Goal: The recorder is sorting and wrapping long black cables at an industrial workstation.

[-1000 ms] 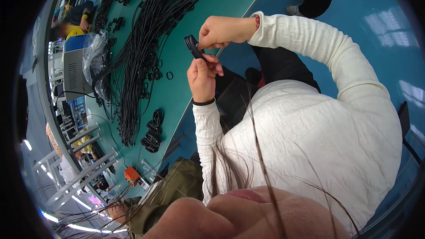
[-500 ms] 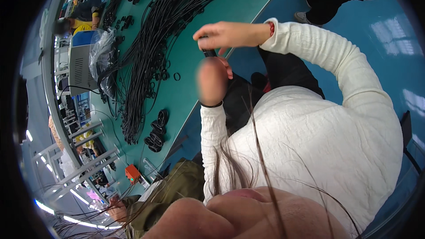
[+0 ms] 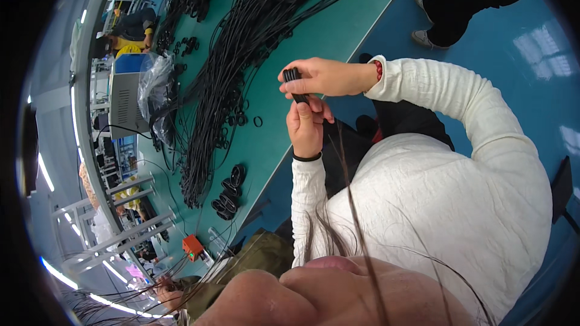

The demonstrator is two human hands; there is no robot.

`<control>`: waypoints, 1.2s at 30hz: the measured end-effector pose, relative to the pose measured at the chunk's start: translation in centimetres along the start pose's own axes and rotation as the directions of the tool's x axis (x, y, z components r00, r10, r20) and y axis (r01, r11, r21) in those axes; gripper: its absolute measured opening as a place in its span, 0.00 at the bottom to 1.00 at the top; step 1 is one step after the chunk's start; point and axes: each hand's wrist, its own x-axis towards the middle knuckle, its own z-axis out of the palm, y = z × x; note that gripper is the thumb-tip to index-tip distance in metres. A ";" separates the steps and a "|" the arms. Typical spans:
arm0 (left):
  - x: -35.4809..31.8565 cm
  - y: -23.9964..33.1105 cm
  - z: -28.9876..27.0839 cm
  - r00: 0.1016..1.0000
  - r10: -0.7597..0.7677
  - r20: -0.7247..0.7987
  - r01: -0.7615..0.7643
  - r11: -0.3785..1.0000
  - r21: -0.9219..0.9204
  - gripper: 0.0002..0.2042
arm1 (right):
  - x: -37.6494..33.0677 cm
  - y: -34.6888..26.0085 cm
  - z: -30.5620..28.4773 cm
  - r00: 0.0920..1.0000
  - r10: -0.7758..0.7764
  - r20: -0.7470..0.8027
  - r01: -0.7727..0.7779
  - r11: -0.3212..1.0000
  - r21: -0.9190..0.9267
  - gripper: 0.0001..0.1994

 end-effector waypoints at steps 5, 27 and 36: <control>0.2 0.0 -0.6 0.997 -0.035 0.072 0.040 0.997 -0.070 0.14 | 0.7 1.0 -0.1 0.999 -0.005 -0.048 0.007 0.999 0.034 0.17; 4.1 0.4 1.3 0.933 -0.341 0.118 0.358 0.843 -0.401 0.09 | 5.9 -3.2 -12.1 0.768 0.255 0.587 -0.237 0.965 -0.109 0.13; 6.3 1.0 1.7 0.975 -0.210 0.077 0.222 0.852 -0.474 0.13 | 10.6 -3.8 -13.0 0.718 0.290 0.632 -0.337 0.940 -0.048 0.13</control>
